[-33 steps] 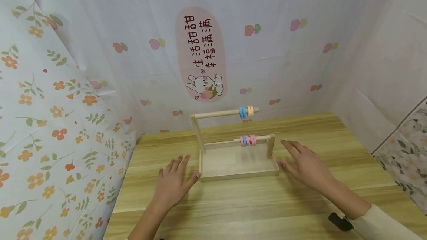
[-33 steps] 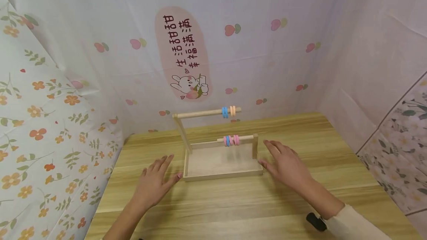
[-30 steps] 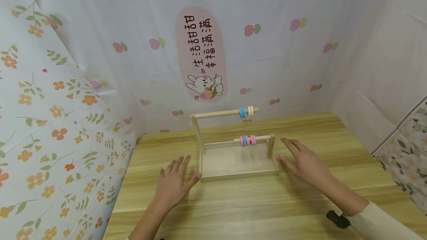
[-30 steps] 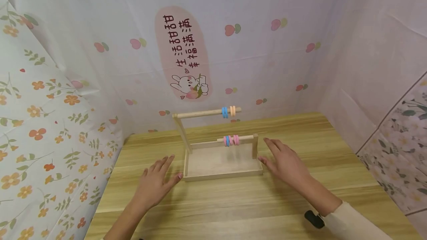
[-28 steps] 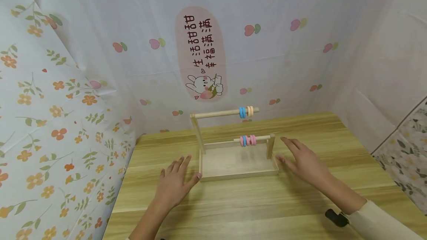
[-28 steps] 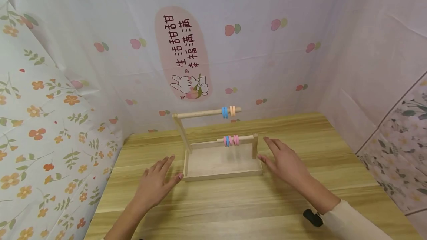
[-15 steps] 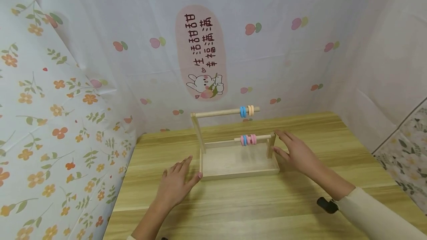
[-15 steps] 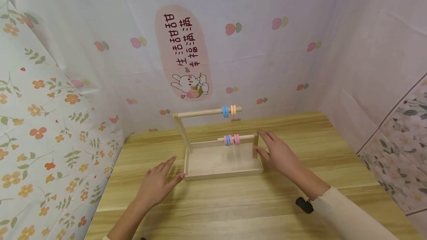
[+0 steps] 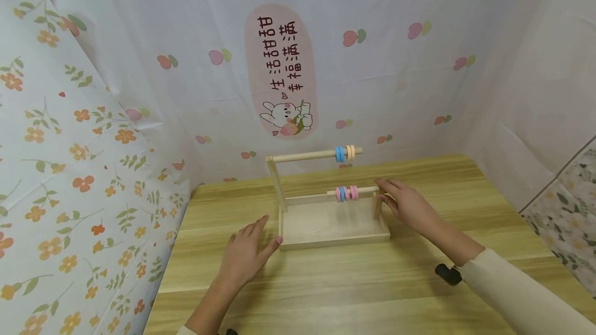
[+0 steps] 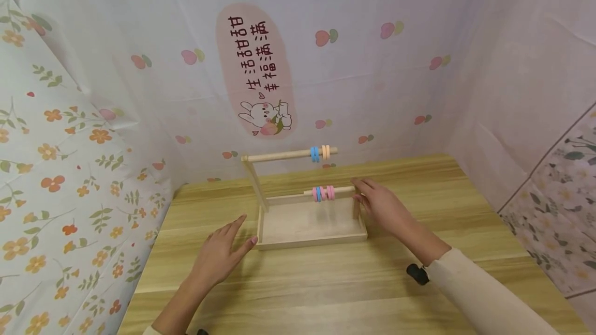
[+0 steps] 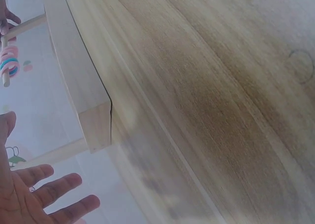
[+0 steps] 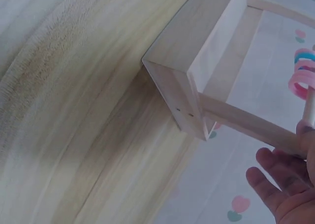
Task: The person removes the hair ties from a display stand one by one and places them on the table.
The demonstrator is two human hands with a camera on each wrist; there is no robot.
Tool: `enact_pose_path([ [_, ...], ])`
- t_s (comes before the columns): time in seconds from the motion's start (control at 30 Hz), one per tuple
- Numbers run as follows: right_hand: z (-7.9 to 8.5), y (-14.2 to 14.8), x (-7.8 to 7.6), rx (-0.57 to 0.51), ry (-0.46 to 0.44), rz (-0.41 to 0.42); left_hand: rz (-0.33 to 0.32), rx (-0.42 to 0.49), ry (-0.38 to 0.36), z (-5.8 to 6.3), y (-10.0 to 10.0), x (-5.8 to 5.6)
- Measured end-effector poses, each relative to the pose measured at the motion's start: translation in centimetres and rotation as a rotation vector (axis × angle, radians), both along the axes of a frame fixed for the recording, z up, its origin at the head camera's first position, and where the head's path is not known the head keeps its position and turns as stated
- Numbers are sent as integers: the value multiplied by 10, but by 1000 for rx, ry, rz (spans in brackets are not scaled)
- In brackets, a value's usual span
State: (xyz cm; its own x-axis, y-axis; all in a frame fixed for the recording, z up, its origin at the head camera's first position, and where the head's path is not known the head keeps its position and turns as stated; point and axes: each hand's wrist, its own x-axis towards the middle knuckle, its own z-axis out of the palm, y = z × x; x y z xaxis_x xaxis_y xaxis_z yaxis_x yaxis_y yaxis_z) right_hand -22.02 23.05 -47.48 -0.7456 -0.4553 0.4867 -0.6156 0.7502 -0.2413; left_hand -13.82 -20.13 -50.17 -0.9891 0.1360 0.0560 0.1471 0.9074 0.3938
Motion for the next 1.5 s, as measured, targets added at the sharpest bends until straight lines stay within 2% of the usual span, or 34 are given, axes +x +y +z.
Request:
enact_pose_path([
  [0.1, -1, 1, -4, -9, 25, 7, 0, -4, 3, -1, 0, -1],
  [0.43, 0, 3, -9, 12, -8, 6, -15, 32, 28, 1, 3, -3],
  [0.6, 1, 4, -11, 18, 0, 16, -48, 58, 63, 2, 7, -6],
  [0.93, 1, 4, -12, 16, 20, 24, -83, 80, 114, 2, 18, -18],
  [1.27, 2, 3, -12, 33, 11, 18, -128, 80, 115, 3, 34, -32],
  [1.5, 4, 3, -12, 38, -16, 13, -146, 115, 100, 5, 44, -41],
])
